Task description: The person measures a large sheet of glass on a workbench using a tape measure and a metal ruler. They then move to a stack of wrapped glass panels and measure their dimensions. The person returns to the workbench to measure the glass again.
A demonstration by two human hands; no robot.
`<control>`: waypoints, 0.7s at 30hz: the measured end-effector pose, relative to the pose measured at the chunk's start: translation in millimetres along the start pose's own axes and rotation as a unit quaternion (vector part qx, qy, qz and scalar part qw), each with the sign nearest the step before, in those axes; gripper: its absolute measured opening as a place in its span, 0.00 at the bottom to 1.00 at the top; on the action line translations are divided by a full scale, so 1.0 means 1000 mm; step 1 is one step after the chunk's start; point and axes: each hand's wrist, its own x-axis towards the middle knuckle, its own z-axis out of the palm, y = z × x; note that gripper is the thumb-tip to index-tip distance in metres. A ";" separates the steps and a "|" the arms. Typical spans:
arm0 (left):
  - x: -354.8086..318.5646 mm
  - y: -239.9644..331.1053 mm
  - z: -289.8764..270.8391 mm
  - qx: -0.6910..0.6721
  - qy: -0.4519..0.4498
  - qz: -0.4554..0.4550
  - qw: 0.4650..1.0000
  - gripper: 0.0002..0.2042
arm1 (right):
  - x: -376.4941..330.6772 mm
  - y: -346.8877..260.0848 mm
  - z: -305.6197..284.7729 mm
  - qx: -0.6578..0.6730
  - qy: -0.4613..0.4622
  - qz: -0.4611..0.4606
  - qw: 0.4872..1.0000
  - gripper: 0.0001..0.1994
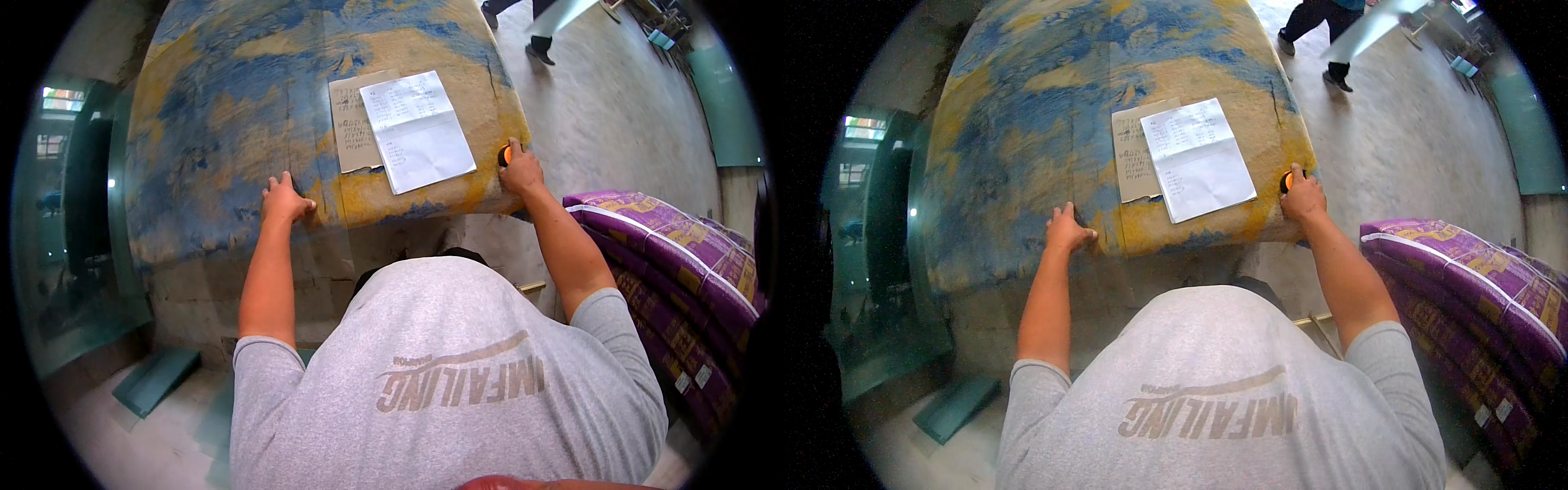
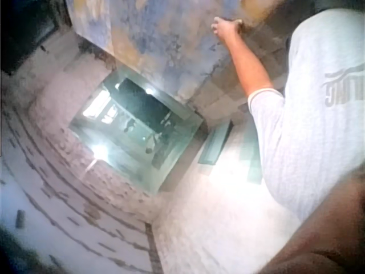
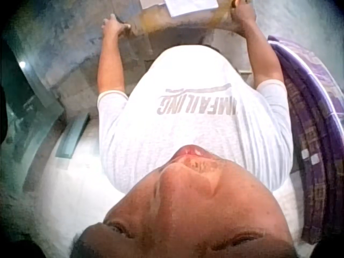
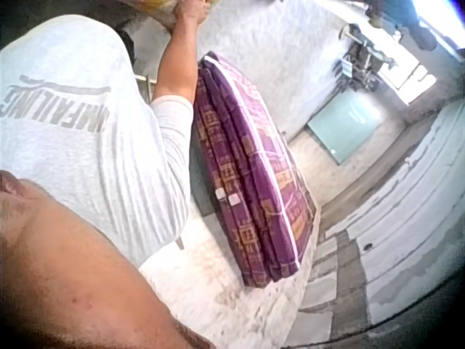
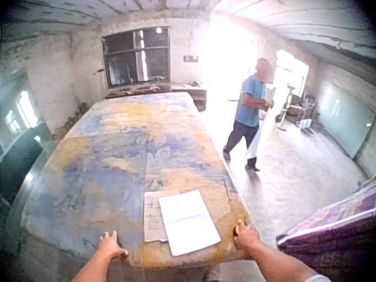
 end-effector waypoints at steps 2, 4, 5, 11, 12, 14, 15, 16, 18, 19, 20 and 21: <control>0.001 -0.010 0.019 -0.013 0.043 0.032 0.998 0.45 | 0.002 0.006 0.002 0.012 0.008 -0.006 1.000 0.41; -0.003 -0.013 0.055 -0.055 0.123 0.041 0.990 0.37 | 0.000 0.012 0.003 0.047 0.034 -0.023 0.998 0.38; -0.010 -0.011 0.067 -0.075 0.161 0.048 0.983 0.33 | -0.003 0.016 0.003 0.064 0.045 -0.029 0.997 0.37; -0.123 0.071 0.077 -0.421 0.077 0.169 0.888 0.25 | -0.036 0.028 0.000 0.248 0.109 -0.106 0.957 0.34; -0.145 0.089 0.071 -0.505 -0.027 0.155 0.848 0.26 | -0.046 0.023 -0.003 0.290 0.077 -0.142 0.943 0.34; -0.160 0.114 0.087 -0.580 -0.050 0.209 0.786 0.29 | -0.077 -0.002 -0.019 0.390 -0.057 -0.175 0.902 0.34; -0.171 0.130 0.087 -0.655 -0.119 0.174 0.726 0.31 | -0.095 -0.016 -0.028 0.413 -0.108 -0.194 0.883 0.36; -0.181 0.144 0.083 -0.718 -0.188 0.137 0.656 0.33 | -0.109 -0.027 -0.037 0.438 -0.180 -0.220 0.853 0.38; -0.202 0.161 0.070 -0.763 -0.280 0.129 0.568 0.35 | -0.128 -0.043 -0.051 0.408 -0.270 -0.318 0.812 0.36; -0.211 0.167 0.060 -0.774 -0.314 0.137 0.532 0.34 | -0.130 -0.045 -0.055 0.428 -0.315 -0.357 0.768 0.34; -0.218 0.170 0.054 -0.783 -0.346 0.145 0.496 0.34 | -0.130 -0.046 -0.056 0.445 -0.358 -0.395 0.720 0.32; -0.212 0.165 0.073 -0.755 -0.339 0.139 0.543 0.29 | -0.121 -0.043 -0.038 0.511 -0.484 -0.311 0.639 0.24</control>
